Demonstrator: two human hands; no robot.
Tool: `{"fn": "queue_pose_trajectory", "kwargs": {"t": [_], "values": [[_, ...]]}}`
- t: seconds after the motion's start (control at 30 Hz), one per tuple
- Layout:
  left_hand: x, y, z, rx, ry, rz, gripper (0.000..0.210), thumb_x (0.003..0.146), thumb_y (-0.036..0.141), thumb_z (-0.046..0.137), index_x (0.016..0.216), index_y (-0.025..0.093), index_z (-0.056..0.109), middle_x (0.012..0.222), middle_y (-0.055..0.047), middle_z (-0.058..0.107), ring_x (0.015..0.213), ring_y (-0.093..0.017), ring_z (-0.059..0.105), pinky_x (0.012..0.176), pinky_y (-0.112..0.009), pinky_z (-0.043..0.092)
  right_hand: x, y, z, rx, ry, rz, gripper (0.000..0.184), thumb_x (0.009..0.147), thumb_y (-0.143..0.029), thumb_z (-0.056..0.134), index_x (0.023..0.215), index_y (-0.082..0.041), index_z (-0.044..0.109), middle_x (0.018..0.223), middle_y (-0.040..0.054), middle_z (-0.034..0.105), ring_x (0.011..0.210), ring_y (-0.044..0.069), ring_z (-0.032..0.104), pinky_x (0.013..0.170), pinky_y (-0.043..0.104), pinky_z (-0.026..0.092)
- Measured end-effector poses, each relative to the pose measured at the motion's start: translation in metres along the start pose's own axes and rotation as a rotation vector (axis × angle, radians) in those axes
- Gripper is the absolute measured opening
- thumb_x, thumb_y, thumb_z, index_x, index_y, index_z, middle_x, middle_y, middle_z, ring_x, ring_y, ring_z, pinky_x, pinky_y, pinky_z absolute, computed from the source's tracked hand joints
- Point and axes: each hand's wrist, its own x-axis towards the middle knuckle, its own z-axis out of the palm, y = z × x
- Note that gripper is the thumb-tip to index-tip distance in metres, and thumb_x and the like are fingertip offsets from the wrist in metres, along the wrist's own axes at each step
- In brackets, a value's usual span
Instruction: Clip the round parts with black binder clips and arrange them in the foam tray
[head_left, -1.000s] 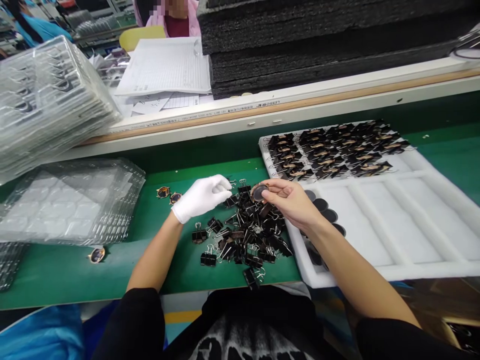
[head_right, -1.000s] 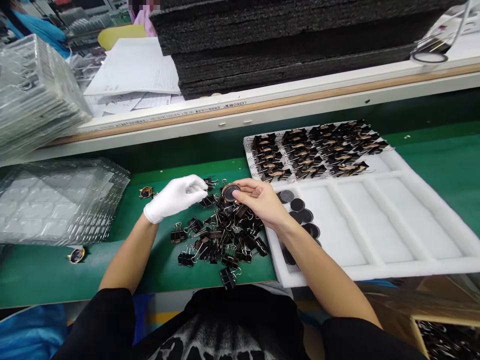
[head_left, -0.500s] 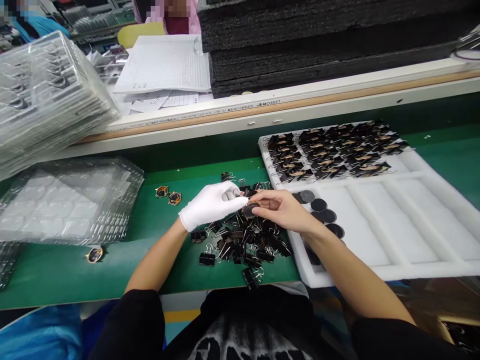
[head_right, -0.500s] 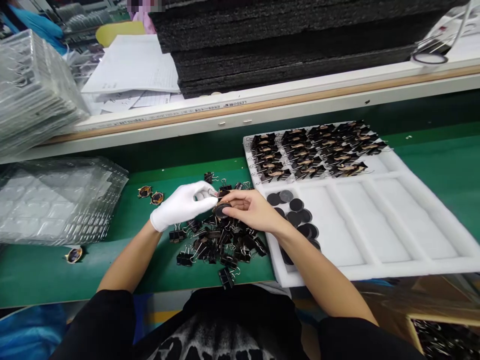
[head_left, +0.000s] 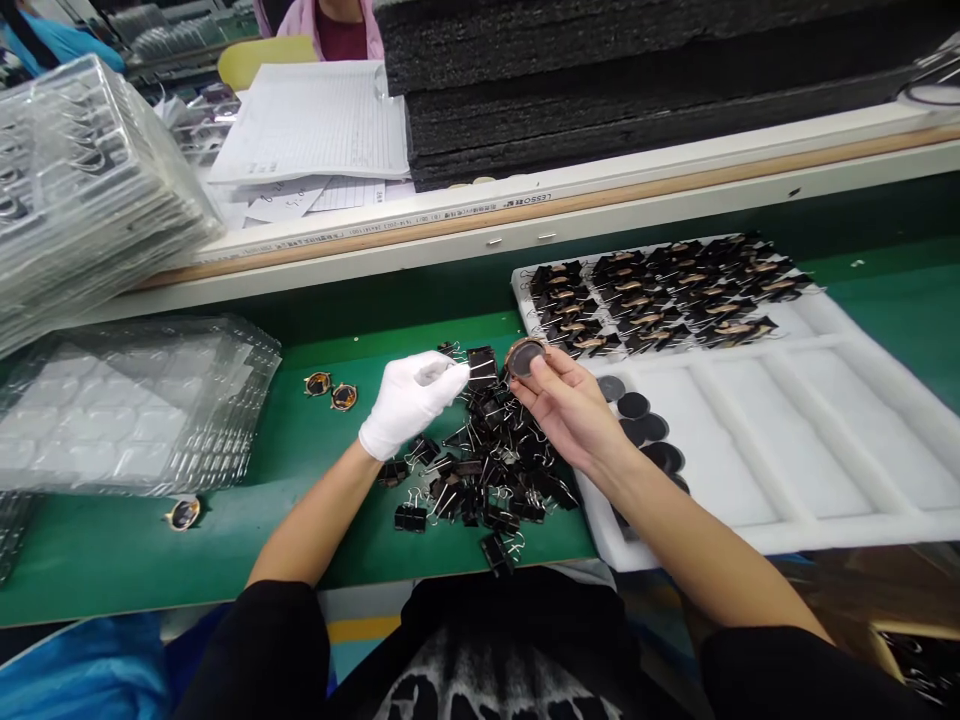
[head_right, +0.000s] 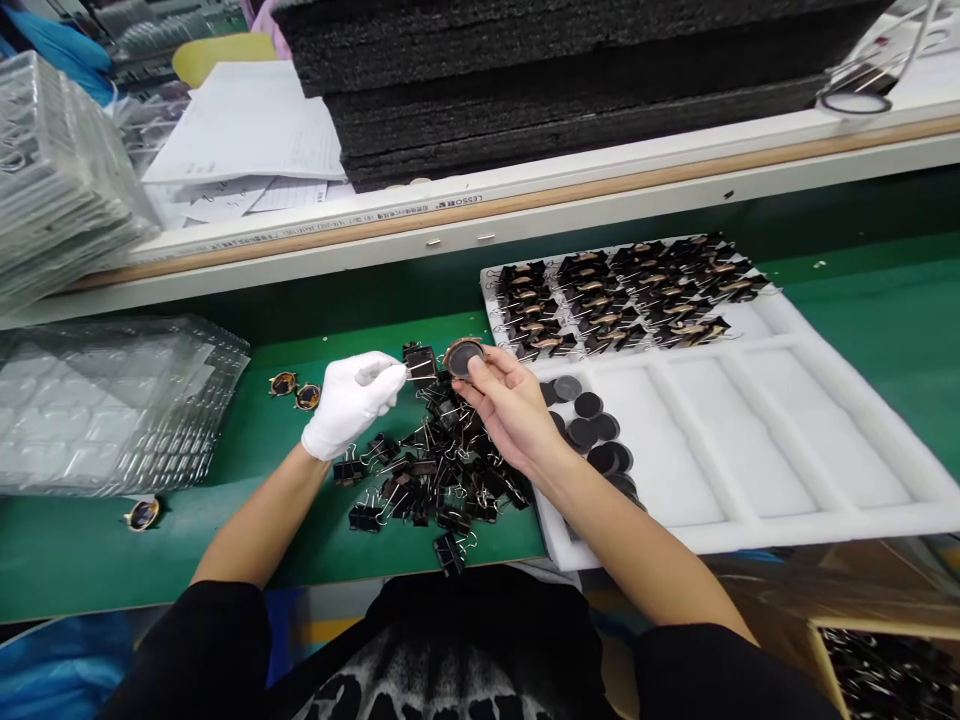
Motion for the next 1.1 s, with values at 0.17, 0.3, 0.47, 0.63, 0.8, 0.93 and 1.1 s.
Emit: {"fn": "queue_pose_trajectory", "kwargs": {"t": [0.17,0.3,0.47,0.63,0.8,0.93,1.1], "values": [[-0.015,-0.001,0.02,-0.036,0.121,0.018,0.029,0.085,0.045,0.071,0.074,0.018,0.068,0.056,0.004,0.056,0.047,-0.008,0.045,0.047,-0.024,0.038,-0.008,0.01,0.016,0.066,0.032,-0.08,0.021,0.081,-0.041,0.086,0.096,-0.031,0.077,0.109,0.0003,0.071,0.105,0.017,0.063,0.097,0.036,0.057],[-0.018,-0.006,0.024,-0.022,0.155,0.054,0.028,0.085,0.045,0.072,0.077,0.018,0.071,0.057,0.003,0.057,0.047,-0.009,0.047,0.047,-0.024,0.039,-0.011,0.013,0.023,0.065,0.064,-0.131,0.022,0.08,-0.04,0.086,0.097,-0.029,0.076,0.11,0.0014,0.071,0.108,0.019,0.062,0.099,0.039,0.057],[-0.019,-0.01,0.031,-0.07,0.169,0.052,0.028,0.084,0.046,0.074,0.081,0.018,0.073,0.058,0.003,0.059,0.048,-0.009,0.047,0.049,-0.024,0.041,-0.014,0.017,0.027,0.066,0.08,-0.106,0.025,0.078,-0.039,0.087,0.097,-0.027,0.076,0.11,0.0025,0.072,0.106,0.019,0.063,0.095,0.039,0.058],[-0.017,-0.013,0.031,-0.109,0.088,0.063,0.037,0.085,0.053,0.073,0.095,0.017,0.075,0.068,0.0,0.068,0.051,-0.01,0.053,0.053,-0.025,0.047,-0.013,0.015,0.025,0.089,0.078,-0.132,0.025,0.08,-0.04,0.086,0.098,-0.026,0.075,0.109,0.0021,0.071,0.105,0.019,0.064,0.096,0.04,0.059],[0.021,-0.021,-0.009,0.24,-0.005,0.183,0.047,0.103,0.051,0.046,0.125,0.017,0.07,0.096,-0.007,0.075,0.073,-0.015,0.065,0.077,-0.03,0.055,-0.001,0.0,0.013,0.089,0.103,-0.248,0.025,0.083,-0.046,0.082,0.093,-0.028,0.068,0.105,0.0002,0.069,0.1,0.018,0.065,0.093,0.041,0.058],[0.061,-0.029,-0.028,0.796,-0.083,0.191,0.05,0.101,0.043,0.05,0.145,0.023,0.059,0.117,-0.009,0.072,0.096,-0.021,0.066,0.088,-0.034,0.05,0.01,-0.005,0.001,0.023,0.157,-0.218,0.027,0.082,-0.048,0.081,0.091,-0.028,0.066,0.099,0.0002,0.068,0.086,0.016,0.062,0.073,0.033,0.057],[0.087,-0.035,-0.024,1.064,-0.406,0.225,0.034,0.096,0.047,0.057,0.105,0.021,0.078,0.103,-0.009,0.073,0.087,-0.023,0.066,0.074,-0.031,0.044,0.011,-0.006,-0.003,-0.108,0.076,-0.063,0.03,0.08,-0.052,0.08,0.093,-0.028,0.069,0.095,0.0009,0.069,0.081,0.017,0.061,0.067,0.03,0.053]]}}
